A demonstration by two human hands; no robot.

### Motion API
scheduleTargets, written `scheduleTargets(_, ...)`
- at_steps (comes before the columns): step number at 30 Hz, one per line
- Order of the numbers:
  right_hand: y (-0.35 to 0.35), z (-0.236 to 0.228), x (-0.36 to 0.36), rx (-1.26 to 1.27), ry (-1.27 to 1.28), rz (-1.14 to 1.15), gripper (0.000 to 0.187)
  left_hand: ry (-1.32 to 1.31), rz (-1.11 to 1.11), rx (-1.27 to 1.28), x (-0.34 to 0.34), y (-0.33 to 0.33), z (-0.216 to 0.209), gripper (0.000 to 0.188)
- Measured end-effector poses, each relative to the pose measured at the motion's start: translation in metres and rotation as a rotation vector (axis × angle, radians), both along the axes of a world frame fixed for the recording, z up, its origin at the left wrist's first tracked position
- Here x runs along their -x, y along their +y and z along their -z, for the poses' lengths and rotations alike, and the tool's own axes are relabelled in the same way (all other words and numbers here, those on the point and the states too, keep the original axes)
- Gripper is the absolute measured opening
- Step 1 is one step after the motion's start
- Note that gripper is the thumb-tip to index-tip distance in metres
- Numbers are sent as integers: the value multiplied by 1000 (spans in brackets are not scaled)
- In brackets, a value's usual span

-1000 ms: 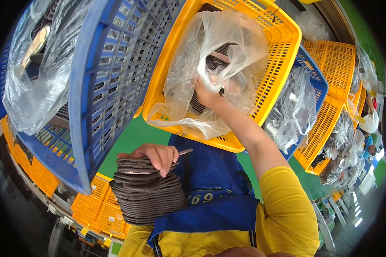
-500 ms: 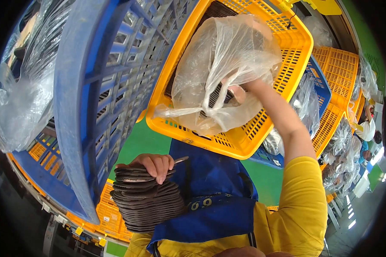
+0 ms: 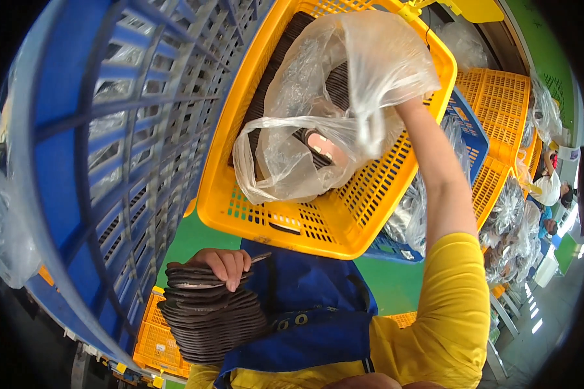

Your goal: Applying glue to the edges of shoe insoles using a brush at a factory workstation.

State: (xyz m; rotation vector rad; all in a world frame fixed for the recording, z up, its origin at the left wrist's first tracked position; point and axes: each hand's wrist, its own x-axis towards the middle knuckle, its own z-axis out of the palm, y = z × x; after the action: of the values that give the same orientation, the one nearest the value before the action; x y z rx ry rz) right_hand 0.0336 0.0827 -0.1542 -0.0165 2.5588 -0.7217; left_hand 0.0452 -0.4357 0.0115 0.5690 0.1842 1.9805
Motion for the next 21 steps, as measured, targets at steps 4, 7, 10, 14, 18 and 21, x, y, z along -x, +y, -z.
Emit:
scheduleTargets(4, -14, 5, 0, -44, 35, -13, 69, -33, -3, 77, -8, 15, 4, 66)
scheduleTargets(7, 10, 39, 22, -64, 49, -19, 69, -53, -17, 48, -18, 16, 31, 80)
scheduleTargets(10, 66, 76, 54, -93, 51, -22, 69, -60, 9, 19, -16, 20, 46, 78)
scheduleTargets(14, 44, 88, 36, -115, 36, -28, 69, -49, 10, 45, -11, 21, 48, 75)
scheduleTargets(18, 9, 49, 13, -160, 61, -35, 69, -29, 15, 47, -3, 23, 51, 76)
scheduleTargets(21, -5, 26, -17, -179, 80, -58, 69, -6, 38, -29, 1, 23, 52, 76)
